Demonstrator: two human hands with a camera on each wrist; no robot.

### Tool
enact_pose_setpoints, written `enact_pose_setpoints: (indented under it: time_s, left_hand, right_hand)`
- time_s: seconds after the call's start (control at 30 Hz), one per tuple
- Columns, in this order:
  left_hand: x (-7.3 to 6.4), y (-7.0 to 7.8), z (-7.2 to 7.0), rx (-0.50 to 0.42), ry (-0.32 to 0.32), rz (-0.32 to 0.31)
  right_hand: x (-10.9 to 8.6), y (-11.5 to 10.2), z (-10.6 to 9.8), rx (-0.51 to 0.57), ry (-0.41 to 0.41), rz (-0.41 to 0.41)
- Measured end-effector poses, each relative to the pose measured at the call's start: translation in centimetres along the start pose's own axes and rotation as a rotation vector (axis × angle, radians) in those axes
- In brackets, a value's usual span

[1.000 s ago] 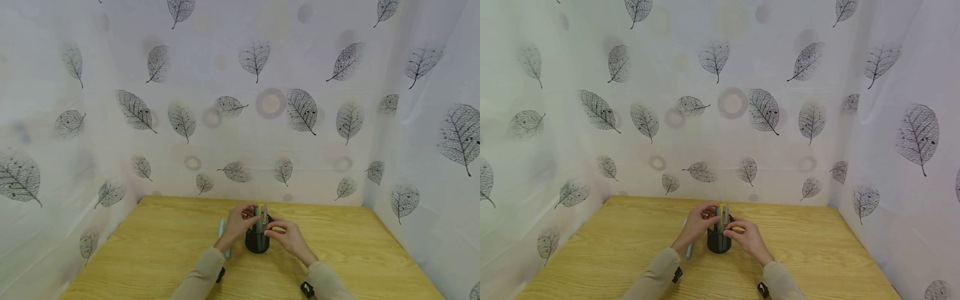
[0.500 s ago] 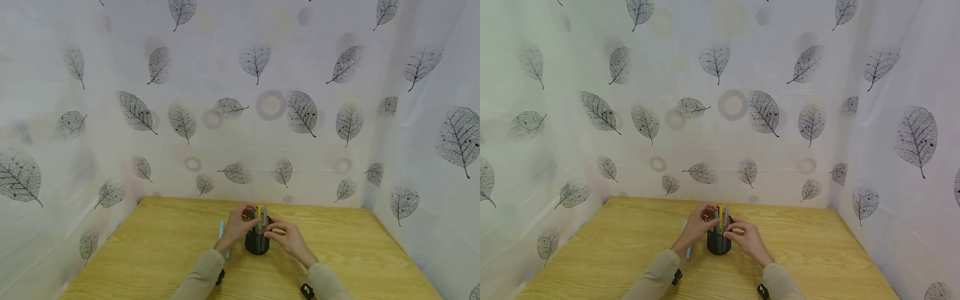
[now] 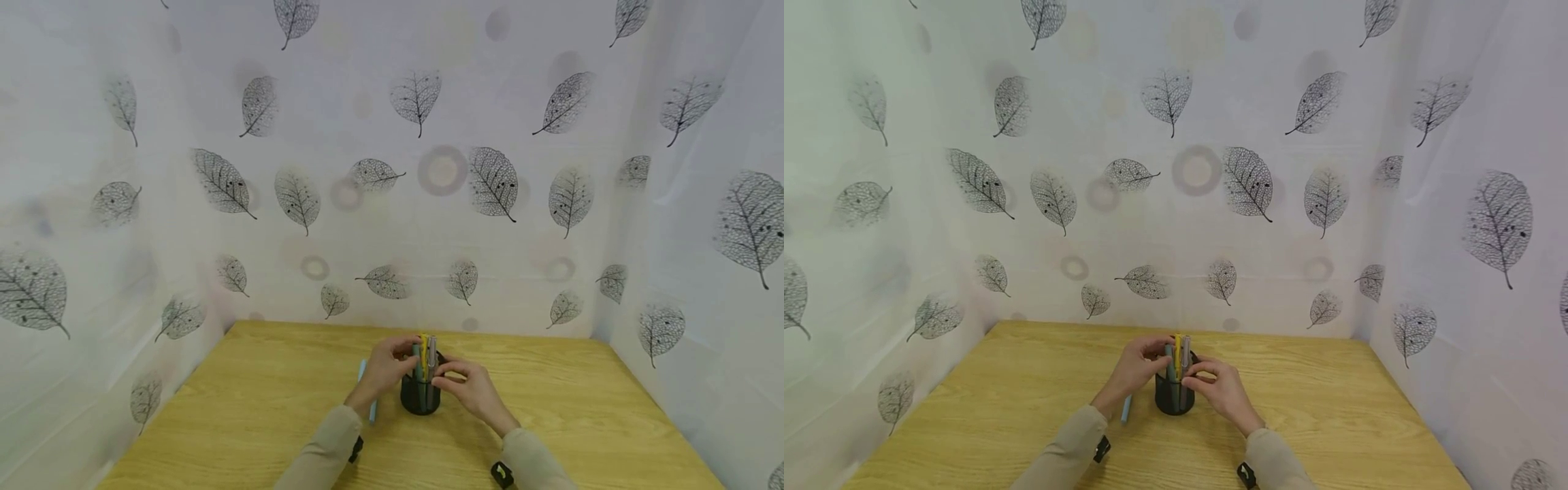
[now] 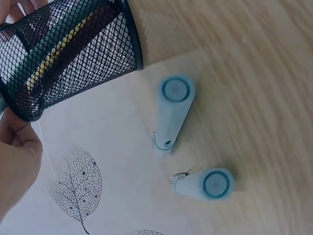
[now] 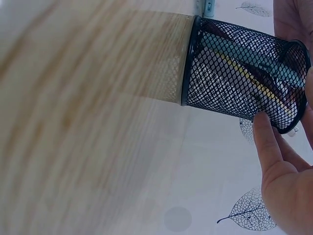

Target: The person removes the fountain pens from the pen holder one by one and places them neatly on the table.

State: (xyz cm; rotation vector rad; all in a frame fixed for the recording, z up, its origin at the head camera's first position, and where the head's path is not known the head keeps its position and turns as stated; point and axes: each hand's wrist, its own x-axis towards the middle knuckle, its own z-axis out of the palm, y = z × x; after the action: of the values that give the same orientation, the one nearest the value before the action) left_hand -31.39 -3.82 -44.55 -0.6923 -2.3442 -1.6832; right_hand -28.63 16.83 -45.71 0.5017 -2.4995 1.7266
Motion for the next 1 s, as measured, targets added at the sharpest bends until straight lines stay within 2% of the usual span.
enact_pose_setpoints:
  time_s: [0.1,0.33,0.53,0.77,1.0]
  left_hand:
    - [0.0,0.0,0.0,0.017,-0.003,0.025]
    - [-0.3,-0.2,0.3,0.127,-0.002,0.107]
    - [-0.2,0.0,0.3,0.097,0.063,0.114]
    - [0.3,0.3,0.0,0.036,0.094,0.109]
    - [0.7,0.5,-0.2,-0.007,0.132,0.107]
  right_hand:
    - [0.1,0.3,0.0,-0.008,0.004,-0.007]
    - [0.2,1.4,0.1,0.021,0.011,-0.037]
    - [0.2,1.3,0.0,-0.003,0.008,-0.035]
    - [0.2,0.8,0.1,0.003,0.008,-0.019]
    - [-0.6,-1.6,-0.2,-0.003,-0.009,-0.012]
